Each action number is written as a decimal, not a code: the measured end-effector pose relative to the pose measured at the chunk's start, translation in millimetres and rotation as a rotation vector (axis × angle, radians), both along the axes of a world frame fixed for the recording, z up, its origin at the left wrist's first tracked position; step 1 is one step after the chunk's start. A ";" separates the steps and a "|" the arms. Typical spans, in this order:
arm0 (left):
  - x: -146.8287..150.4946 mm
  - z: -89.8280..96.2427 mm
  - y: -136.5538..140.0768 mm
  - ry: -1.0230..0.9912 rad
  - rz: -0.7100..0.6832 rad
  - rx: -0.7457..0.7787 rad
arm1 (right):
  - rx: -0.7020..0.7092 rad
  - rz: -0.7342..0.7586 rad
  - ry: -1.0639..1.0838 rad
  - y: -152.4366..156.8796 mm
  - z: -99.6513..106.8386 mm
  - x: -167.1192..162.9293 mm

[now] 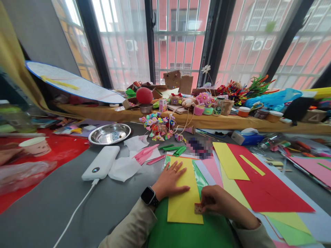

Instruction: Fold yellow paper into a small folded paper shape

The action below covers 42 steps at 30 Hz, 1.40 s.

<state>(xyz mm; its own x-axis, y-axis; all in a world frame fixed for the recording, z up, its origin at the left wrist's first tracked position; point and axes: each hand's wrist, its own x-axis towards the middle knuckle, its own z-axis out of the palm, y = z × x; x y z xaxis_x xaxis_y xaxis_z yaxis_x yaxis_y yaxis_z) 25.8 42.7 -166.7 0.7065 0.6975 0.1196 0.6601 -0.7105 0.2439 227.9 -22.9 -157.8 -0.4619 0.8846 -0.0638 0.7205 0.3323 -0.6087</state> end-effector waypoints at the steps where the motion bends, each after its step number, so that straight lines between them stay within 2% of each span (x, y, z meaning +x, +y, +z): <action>1: 0.0 0.0 0.1 0.000 0.000 -0.003 | -0.004 0.011 -0.002 -0.1 0.2 -0.7; 13: -0.4 0.8 -0.1 0.004 -0.003 -0.003 | -0.061 0.111 0.038 -4.5 0.0 -3.6; 20: -0.5 1.8 -0.8 0.009 -0.003 -0.003 | -0.163 0.152 0.108 -7.6 -7.0 -0.5; 25: 0.1 1.7 -0.3 0.016 0.001 -0.014 | -0.201 0.034 0.217 -6.3 1.6 -1.3; 29: 0.0 0.8 0.0 0.015 0.001 -0.009 | -0.035 -0.170 0.189 -1.7 7.9 -2.2; 32: -0.1 0.4 0.2 0.015 0.001 -0.004 | 0.031 -0.260 0.150 1.2 4.5 -0.2; 37: -0.5 0.8 -0.4 0.017 -0.001 0.002 | 0.006 -0.258 0.098 2.0 -0.3 2.4; 42: -0.5 1.1 -0.8 0.005 -0.002 -0.002 | -0.100 -0.138 0.105 -2.2 1.5 -0.2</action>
<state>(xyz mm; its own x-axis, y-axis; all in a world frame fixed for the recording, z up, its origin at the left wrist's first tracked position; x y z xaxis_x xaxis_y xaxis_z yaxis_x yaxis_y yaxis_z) 25.3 41.9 -165.6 0.7085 0.6964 0.1141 0.6600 -0.7112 0.2420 227.8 -25.1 -156.3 -0.3454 0.9316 -0.1128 0.6860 0.1687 -0.7078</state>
